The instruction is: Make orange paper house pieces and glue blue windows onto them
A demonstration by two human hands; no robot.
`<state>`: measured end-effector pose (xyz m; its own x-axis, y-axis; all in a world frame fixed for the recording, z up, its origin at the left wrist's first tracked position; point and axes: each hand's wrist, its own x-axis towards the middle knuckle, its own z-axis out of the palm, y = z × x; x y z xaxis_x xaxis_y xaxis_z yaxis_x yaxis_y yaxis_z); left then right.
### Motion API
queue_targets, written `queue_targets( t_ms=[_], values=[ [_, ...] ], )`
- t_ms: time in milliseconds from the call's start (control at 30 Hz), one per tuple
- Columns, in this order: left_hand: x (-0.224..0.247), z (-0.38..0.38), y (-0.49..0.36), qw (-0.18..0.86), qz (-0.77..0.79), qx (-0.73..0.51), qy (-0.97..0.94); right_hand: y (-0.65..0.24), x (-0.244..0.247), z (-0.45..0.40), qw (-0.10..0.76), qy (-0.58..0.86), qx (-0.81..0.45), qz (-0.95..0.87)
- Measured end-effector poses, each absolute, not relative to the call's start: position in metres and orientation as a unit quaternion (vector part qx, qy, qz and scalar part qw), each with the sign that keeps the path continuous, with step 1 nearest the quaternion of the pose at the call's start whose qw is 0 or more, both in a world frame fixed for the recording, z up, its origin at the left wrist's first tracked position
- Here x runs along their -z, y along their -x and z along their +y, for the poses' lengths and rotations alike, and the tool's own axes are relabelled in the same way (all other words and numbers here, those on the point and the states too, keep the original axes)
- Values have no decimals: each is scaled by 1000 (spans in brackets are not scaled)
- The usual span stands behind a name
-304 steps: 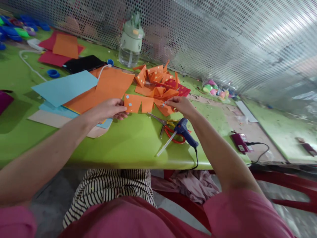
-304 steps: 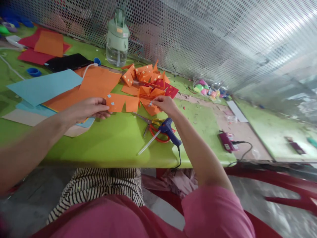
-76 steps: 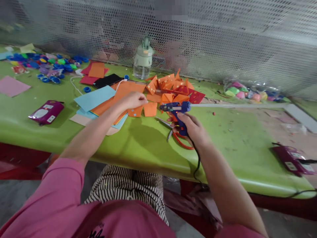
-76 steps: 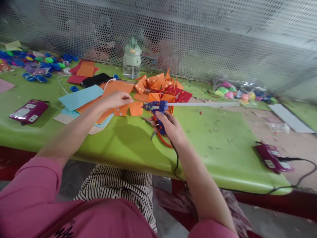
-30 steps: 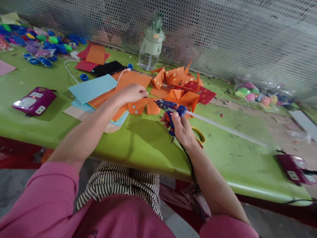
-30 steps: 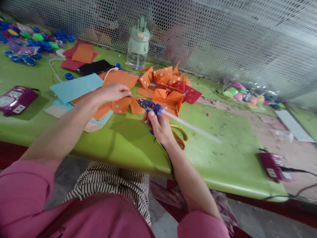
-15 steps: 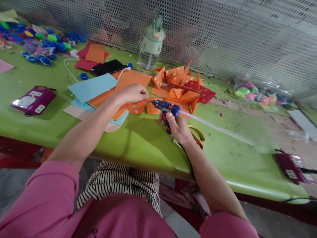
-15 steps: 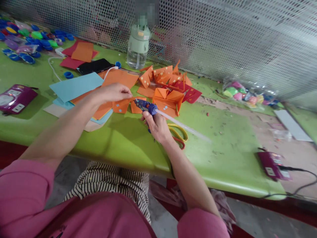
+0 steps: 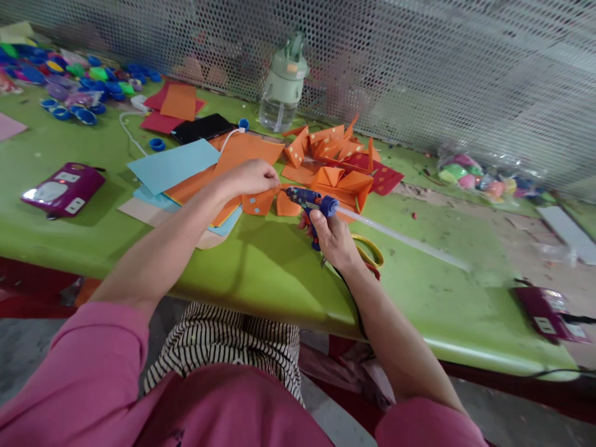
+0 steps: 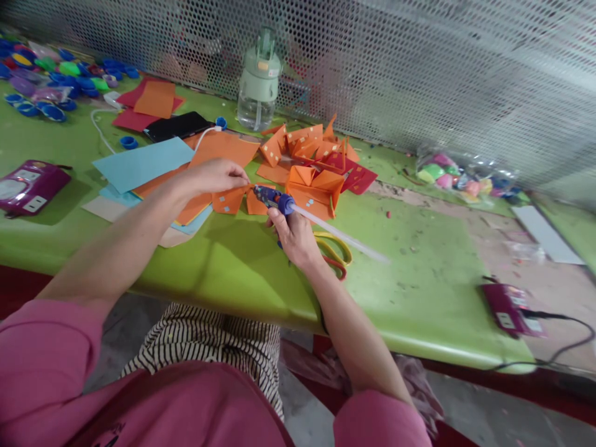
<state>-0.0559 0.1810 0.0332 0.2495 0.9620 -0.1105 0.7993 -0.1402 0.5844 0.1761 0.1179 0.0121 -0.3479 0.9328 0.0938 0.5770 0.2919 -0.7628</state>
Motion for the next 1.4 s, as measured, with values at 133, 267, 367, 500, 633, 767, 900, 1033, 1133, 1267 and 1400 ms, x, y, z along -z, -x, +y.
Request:
queue_targets(
  t_ms=[133,267,367,500,633,767,900,1033,1133,1267,1400],
  values=[
    [-33,181,56,277,595,-148,-740,-177,-11,119,265,509,-311,-757],
    [-32,180,56,272,594,-153,-742,-178,-10,118,265,513,-292,-763],
    [-32,181,56,273,591,-150,-744,-178,-9,118,262,515,-284,-765],
    [-32,182,56,269,588,-144,-749,-178,-8,118,259,518,-280,-766],
    [-32,182,56,263,589,-140,-751,-179,-7,119,259,522,-276,-764],
    [-33,181,56,268,591,-138,-748,-180,-7,118,255,516,-269,-772],
    [-33,180,56,266,588,-143,-750,-180,-8,118,255,516,-268,-773],
    [-33,180,55,273,589,-144,-746,-179,-8,118,253,511,-273,-775],
    [-33,180,55,275,588,-144,-747,-179,-8,118,255,516,-272,-771],
    [-31,181,56,274,584,-149,-749,-179,-9,118,250,518,-276,-770],
    [-30,182,56,276,581,-151,-751,-178,-9,117,258,517,-276,-768]
  ],
)
